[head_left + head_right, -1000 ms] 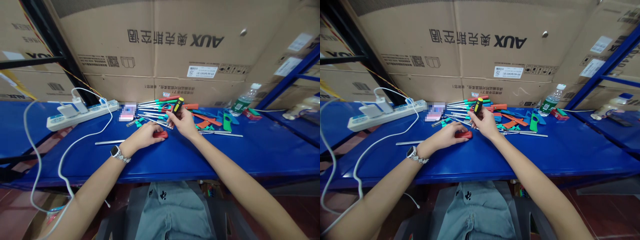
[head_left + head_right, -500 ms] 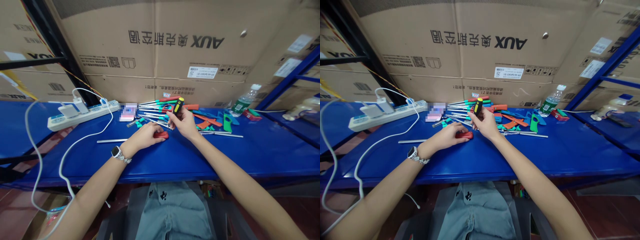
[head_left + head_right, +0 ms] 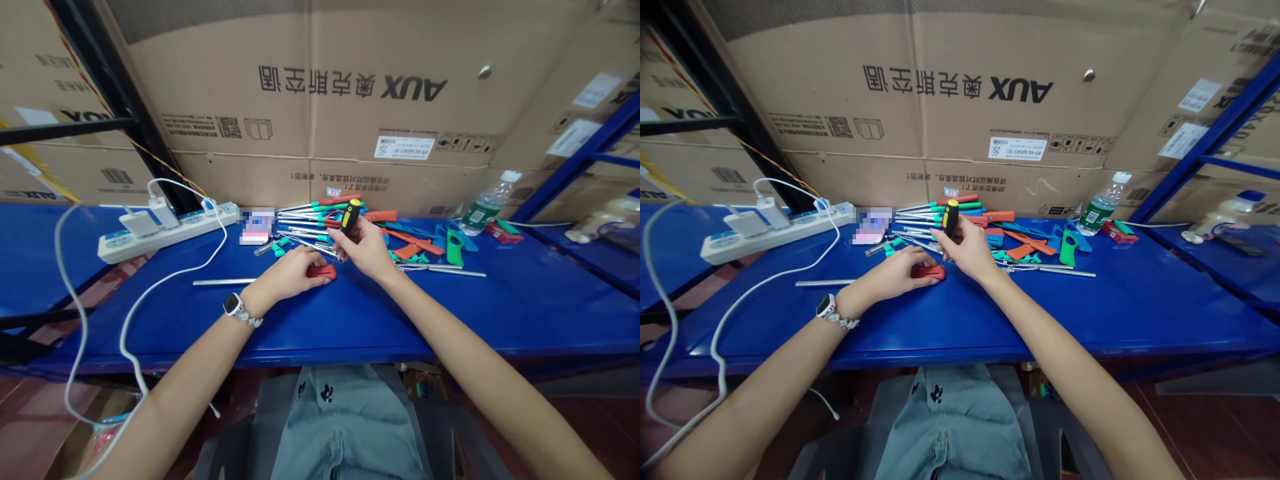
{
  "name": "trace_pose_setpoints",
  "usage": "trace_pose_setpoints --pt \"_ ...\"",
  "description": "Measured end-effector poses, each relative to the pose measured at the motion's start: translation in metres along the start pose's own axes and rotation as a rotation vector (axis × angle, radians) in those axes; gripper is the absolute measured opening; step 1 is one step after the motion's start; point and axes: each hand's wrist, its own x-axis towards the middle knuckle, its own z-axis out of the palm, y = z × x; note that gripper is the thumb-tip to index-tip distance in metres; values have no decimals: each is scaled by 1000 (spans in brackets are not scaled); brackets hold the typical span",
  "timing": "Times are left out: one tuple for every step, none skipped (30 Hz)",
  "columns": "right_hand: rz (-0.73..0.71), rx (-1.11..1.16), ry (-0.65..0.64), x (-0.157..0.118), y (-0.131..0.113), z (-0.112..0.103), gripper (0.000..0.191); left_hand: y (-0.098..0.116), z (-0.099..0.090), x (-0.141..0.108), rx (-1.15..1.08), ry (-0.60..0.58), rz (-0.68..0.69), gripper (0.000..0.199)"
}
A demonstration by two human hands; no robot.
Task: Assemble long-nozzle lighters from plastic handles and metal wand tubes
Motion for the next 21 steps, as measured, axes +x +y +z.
trace_pose_setpoints --pt "3 -7 -7 0 -1 0 48 0 0 0 -5 0 -1 23" --pt "5 -13 -14 0 -3 1 48 1 0 -1 -14 9 0 23" --pt "6 -18 -21 1 -4 2 48 2 -1 -1 -29 28 4 24" --pt "5 -20 -27 1 -6 3 48 3 -2 -2 -55 64 17 25" --pt "-1 -20 -30 0 -7 3 47 5 -4 -1 -94 120 37 27" --pt "-10 -19 -31 0 -8 4 46 8 -6 -1 -147 198 59 29" --pt "-21 -20 -34 0 -8 5 44 11 -9 1 -208 291 78 29" --pt "-31 -22 -37 0 -9 5 42 14 -13 4 -270 387 89 28" --pt "-38 -29 -43 0 -9 6 40 18 -17 7 -325 474 91 26" --pt "-40 -37 -49 0 -9 6 37 23 -20 12 -372 544 81 25" --pt "-36 -47 -53 1 -9 6 33 27 -24 18 -403 584 71 26" --pt "-31 -57 -53 1 -9 7 30 31 -27 25 -421 600 67 29" --pt "-25 -73 -50 2 -8 7 27 35 -29 33 -441 606 64 30" --pt "-17 -95 -42 2 -8 8 25 39 -30 40 -458 623 62 31" --pt "-5 -119 -32 3 -7 8 26 42 -29 47 -456 642 57 33" --pt "8 -140 -19 3 -6 8 27 45 -28 53 -463 661 55 34" --pt "22 -156 -8 4 -6 9 29 47 -26 58 -485 676 51 35" --pt "35 -165 1 4 -5 8 29 48 -24 61 -508 686 47 35" --pt "42 -169 9 4 -4 8 28 48 -22 63 -533 690 46 34" --pt "40 -167 10 5 -4 6 27 48 -20 63 -553 683 50 33" --pt "32 -157 -4 5 -5 4 27 47 -19 62 -566 662 60 30"
